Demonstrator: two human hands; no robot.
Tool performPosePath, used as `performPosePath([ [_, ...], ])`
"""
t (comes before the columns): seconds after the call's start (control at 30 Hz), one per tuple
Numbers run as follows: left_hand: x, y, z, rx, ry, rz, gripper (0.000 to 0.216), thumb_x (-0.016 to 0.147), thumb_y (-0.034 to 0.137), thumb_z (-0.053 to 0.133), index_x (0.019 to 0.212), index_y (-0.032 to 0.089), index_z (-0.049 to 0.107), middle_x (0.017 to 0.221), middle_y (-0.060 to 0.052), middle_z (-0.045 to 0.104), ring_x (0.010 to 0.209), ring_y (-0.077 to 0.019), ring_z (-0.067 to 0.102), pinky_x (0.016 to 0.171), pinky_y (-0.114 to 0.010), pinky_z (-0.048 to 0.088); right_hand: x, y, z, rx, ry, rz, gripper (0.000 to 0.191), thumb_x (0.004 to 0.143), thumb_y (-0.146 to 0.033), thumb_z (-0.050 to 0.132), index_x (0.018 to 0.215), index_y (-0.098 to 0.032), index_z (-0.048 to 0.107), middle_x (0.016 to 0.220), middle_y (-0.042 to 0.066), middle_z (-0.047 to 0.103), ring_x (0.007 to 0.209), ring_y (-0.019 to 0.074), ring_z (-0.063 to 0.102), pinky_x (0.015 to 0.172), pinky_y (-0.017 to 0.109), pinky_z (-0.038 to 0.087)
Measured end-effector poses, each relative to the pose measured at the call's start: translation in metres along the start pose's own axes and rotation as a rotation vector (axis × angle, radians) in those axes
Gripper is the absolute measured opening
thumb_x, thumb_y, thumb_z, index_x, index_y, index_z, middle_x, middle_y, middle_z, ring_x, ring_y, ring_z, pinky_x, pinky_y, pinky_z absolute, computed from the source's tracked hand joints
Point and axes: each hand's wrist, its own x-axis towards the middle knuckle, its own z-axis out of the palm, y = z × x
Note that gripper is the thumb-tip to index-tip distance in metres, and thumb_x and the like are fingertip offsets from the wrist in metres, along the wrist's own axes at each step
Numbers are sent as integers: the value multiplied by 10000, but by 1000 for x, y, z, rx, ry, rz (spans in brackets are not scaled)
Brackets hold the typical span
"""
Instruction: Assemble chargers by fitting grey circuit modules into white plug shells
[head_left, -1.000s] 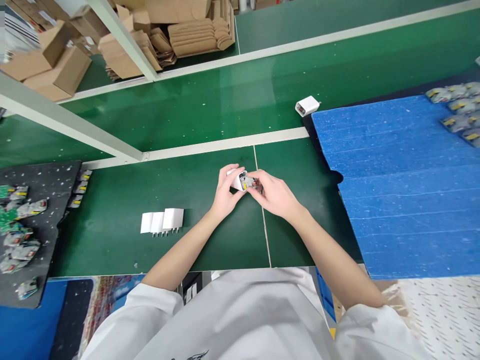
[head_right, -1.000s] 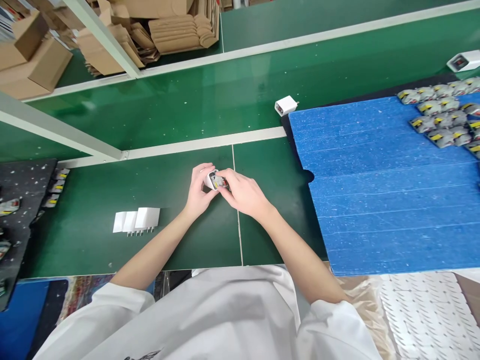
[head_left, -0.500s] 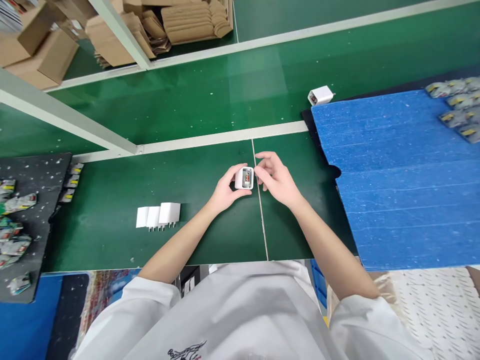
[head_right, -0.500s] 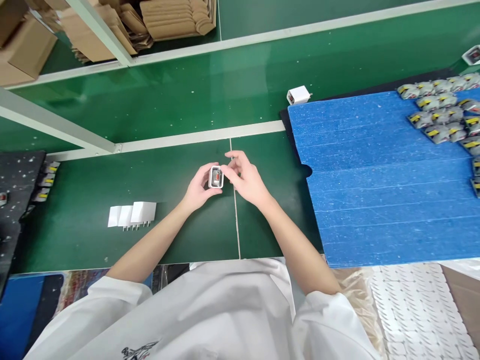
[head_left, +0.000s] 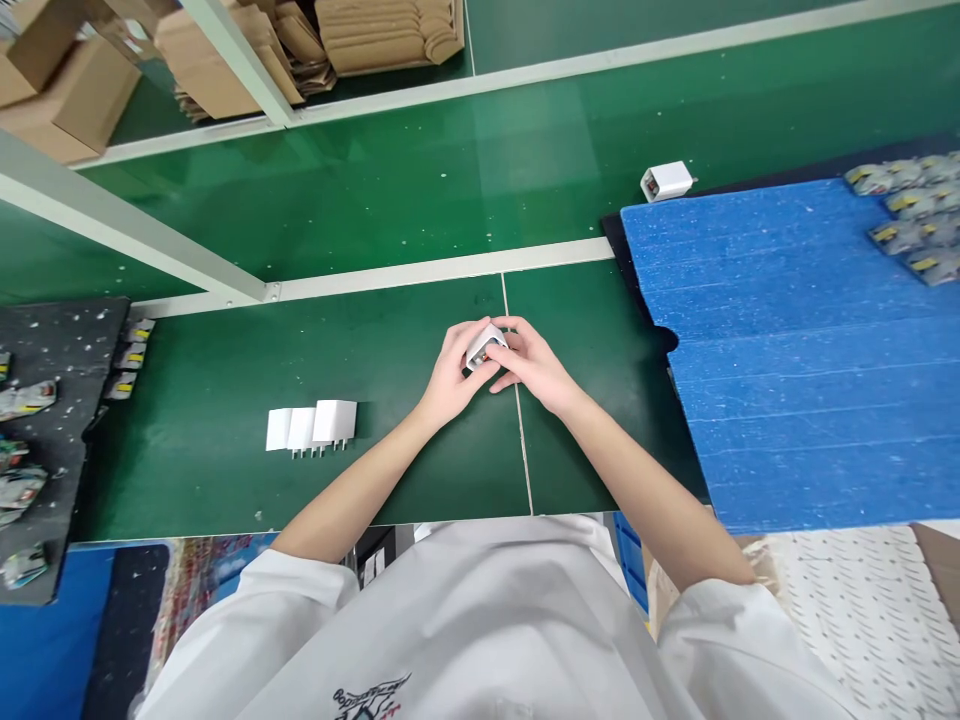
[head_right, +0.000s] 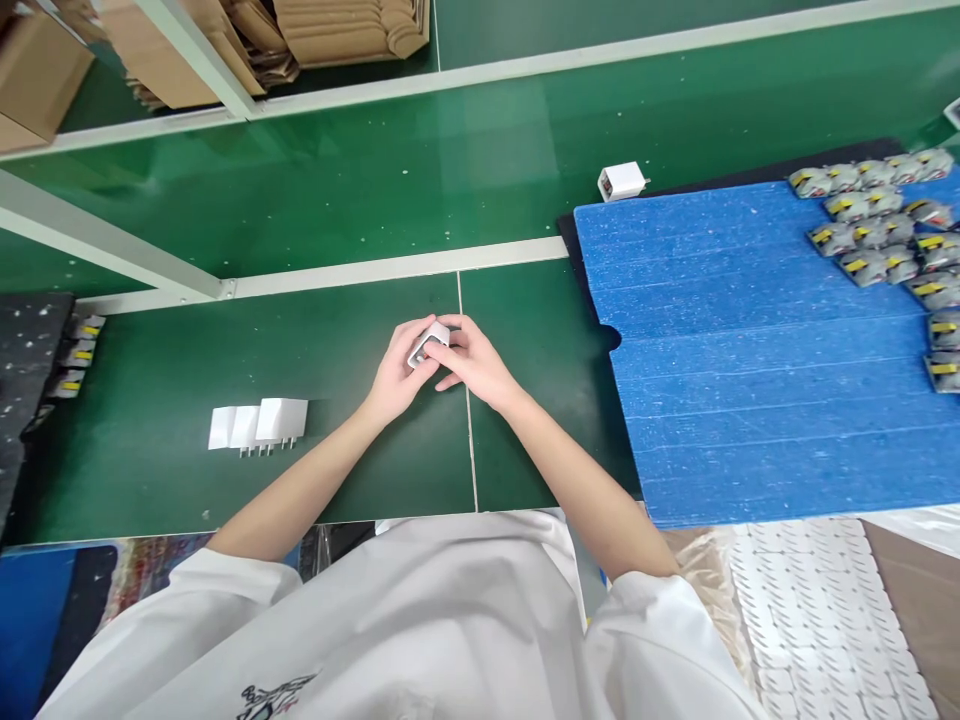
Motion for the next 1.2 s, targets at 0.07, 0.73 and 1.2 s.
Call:
performPosePath([
  [0.07,1,3,-1,-21,9,-44,588,936,638,601,1405,283,585,1270,-120,637,1169,-249,659,984,-396,582,1,5,3,21,34,-6,531,787,-493,790,1173,-271,500,1059,20,650,915,164,696,578,233,657],
  [0.73,10,13,-13,-166,-48,-117,283,893,422,674,1096,225,681,1116,-80,738,1003,-228,719,786,-328,618,-3,-6,-5,-438,72,17,458,710,-285,631,1149,-243,509,1023,44,661,857,185,659,464,219,590],
  [1.2,1,16,-7,-74,-15,-19,291,964,363,560,1171,235,719,1124,-82,703,1036,-219,682,892,-367,593,-8,-3,0,-620,90,-98,384,716,-286,541,1090,-238,465,947,34,657,793,198,625,637,338,574],
])
